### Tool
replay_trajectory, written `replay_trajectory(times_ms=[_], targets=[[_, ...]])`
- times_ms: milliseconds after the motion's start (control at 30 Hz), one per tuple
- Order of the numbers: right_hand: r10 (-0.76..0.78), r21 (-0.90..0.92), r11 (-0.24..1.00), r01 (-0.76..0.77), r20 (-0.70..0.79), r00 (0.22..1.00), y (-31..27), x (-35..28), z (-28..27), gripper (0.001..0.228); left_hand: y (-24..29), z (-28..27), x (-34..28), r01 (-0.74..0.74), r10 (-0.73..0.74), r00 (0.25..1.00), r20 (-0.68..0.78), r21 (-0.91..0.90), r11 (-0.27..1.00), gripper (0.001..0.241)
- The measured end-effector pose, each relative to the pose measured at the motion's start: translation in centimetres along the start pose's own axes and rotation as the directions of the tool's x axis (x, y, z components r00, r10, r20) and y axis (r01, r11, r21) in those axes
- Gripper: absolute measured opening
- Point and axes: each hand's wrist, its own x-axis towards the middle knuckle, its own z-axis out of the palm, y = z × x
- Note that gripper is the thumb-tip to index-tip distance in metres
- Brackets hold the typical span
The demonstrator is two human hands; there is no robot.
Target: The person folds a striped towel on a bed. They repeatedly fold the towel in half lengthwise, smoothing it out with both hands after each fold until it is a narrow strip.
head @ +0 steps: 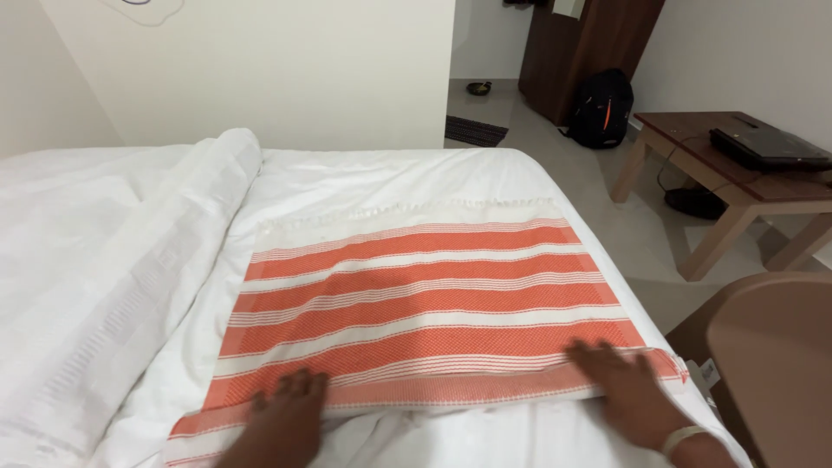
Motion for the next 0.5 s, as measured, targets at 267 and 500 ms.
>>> replay_trajectory(times_ms=[267, 500], targets=[[0.342, 0.174, 0.928, -0.33, -0.04, 0.939, 6.7, -2.0, 0.5, 0.08, -5.0, 2.5, 0.1, 0.199, -0.196, 0.979, 0.049, -0.082, 0.976, 0.07], [0.433, 0.224, 0.876, -0.427, 0.02, 0.901, 4.1, -3.3, -1.4, 0.076, -5.4, -0.6, -3.3, 0.221, -0.207, 0.962, 0.177, -0.062, 0.973, 0.074]])
